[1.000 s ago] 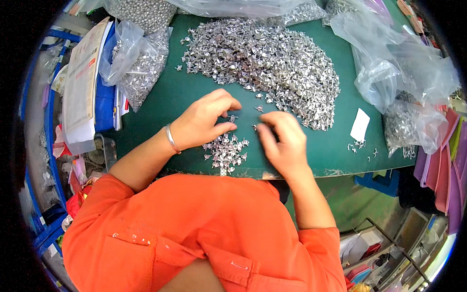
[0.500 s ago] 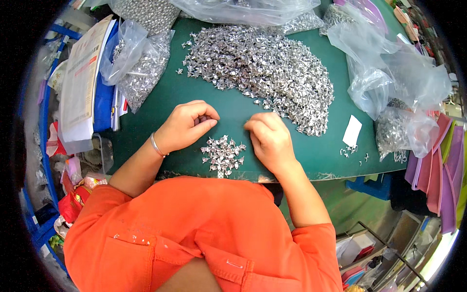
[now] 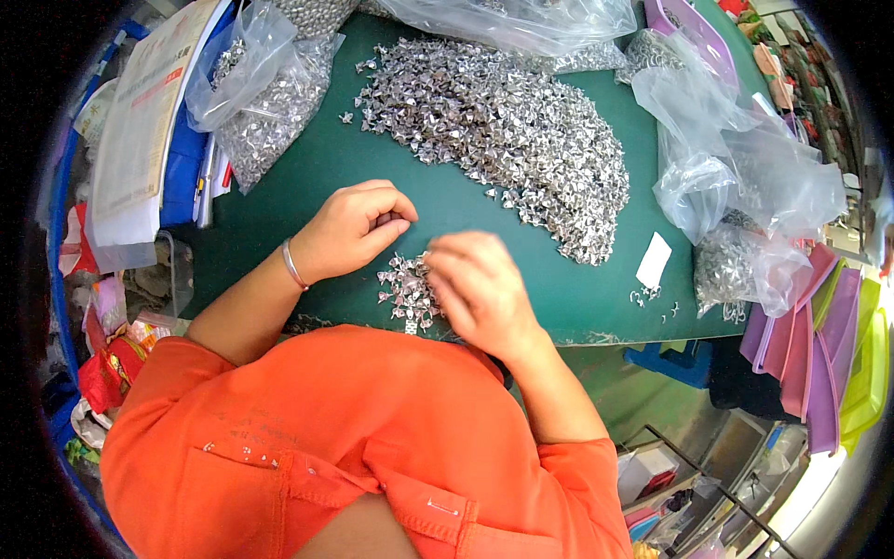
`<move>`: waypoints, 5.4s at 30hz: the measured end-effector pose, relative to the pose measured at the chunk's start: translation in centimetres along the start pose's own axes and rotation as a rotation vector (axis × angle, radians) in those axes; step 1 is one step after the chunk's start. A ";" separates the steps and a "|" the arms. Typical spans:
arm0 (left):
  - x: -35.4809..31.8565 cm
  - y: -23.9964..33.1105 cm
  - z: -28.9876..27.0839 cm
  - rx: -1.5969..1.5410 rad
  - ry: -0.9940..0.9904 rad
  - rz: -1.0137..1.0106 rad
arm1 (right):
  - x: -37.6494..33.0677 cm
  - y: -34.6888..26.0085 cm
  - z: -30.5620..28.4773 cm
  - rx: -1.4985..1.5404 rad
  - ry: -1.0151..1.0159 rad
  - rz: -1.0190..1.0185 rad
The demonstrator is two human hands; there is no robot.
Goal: The person sits at a green workbench and sorts small silver metal pieces by hand. They pick up individual items from a large pile, inspect them, and place them into a smaller pile, occasionally transferring handfuls between piles.
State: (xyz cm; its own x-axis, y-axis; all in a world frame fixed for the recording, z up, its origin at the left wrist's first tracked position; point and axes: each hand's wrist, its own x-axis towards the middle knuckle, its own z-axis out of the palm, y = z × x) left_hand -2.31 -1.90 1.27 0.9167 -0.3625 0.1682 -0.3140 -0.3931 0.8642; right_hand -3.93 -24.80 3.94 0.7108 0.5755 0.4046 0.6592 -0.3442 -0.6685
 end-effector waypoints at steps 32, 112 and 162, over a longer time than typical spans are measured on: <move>0.3 0.8 1.6 0.089 0.062 0.103 | -1.9 3.4 -0.1 -0.263 0.279 0.117; 2.3 -0.4 0.8 0.106 -0.171 0.291 | -1.8 3.8 -1.2 -0.431 0.277 0.160; 2.4 0.1 1.5 0.021 -0.145 0.184 | -2.1 3.4 -2.6 -0.196 0.413 0.431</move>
State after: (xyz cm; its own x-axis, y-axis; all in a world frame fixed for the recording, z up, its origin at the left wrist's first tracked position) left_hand -0.56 -4.11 1.08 0.7989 -0.5464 0.2513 -0.4792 -0.3258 0.8150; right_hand -2.53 -29.14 2.44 0.9332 0.0340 0.3577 0.2969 -0.6335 -0.7145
